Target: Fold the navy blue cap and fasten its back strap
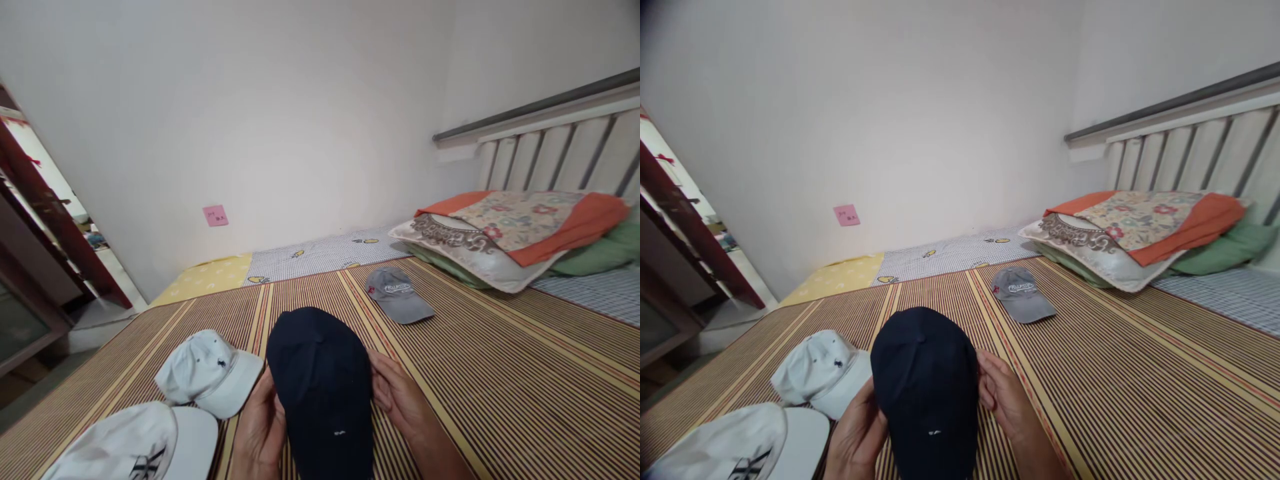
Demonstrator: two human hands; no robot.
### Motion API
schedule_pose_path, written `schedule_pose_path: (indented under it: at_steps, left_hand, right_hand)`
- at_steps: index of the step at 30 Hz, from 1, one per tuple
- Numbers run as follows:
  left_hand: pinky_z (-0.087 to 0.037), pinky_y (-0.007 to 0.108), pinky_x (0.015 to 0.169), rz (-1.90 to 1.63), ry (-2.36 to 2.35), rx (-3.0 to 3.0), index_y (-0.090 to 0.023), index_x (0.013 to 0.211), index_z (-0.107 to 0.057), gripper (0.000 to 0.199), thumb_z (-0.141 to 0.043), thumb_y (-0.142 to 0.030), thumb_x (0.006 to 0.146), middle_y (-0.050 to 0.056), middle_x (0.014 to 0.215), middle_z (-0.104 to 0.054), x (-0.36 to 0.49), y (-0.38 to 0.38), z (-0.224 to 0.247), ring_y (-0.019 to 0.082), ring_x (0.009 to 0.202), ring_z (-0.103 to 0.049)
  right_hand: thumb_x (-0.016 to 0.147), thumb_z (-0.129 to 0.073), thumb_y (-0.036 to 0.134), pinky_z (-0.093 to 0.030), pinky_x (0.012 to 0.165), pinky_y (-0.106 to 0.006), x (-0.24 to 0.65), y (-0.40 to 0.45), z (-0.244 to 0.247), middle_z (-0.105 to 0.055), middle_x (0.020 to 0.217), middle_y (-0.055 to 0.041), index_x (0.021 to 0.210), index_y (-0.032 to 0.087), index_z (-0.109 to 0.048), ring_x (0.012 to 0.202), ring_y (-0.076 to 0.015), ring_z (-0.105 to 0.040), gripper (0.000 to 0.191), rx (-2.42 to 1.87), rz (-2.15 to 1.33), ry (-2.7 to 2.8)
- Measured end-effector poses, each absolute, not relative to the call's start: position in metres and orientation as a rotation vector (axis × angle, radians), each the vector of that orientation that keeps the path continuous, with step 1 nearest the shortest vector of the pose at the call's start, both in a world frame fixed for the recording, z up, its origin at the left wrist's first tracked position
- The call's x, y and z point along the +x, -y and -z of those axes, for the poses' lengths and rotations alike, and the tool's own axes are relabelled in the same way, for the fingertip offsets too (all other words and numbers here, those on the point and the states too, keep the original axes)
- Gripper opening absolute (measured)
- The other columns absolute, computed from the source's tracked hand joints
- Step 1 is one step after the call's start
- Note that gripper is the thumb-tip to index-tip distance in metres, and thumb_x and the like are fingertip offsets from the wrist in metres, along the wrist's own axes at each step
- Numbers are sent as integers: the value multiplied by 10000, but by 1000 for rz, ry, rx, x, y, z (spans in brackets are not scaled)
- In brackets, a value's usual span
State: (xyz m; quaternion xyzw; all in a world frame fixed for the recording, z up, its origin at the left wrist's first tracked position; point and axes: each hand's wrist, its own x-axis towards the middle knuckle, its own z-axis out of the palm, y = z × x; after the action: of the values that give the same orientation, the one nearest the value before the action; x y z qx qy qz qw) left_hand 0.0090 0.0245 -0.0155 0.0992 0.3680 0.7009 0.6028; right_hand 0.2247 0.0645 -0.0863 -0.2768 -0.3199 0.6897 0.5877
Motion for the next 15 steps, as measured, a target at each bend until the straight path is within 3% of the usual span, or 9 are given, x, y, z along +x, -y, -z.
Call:
schedule_pose_path:
  at_steps: [8, 15]
  left_hand:
    - [-652, 268, 839, -1669, -840, 53, -89, 1287, -677, 420, -456, 27, 949, 73, 813, -825, 7, -23, 8, 188, 781, -809]
    - [-629, 350, 973, -1675, -862, 131, -97, 1304, -692, 430, -526, 27, 927, 121, 1030, -836, 9, -23, 7, 231, 946, -806]
  right_hand:
    - [607, -956, 568, -180, 372, -179, 223, -68, 88, -477, 492, 92, 906, 197, -755, 378, -22, -230, 517, -689, -1586, 770]
    - [616, -959, 550, -168, 375, -182, 220, -69, 87, -519, 543, 78, 827, 191, -732, 407, -28, -231, 475, -684, -1594, 754]
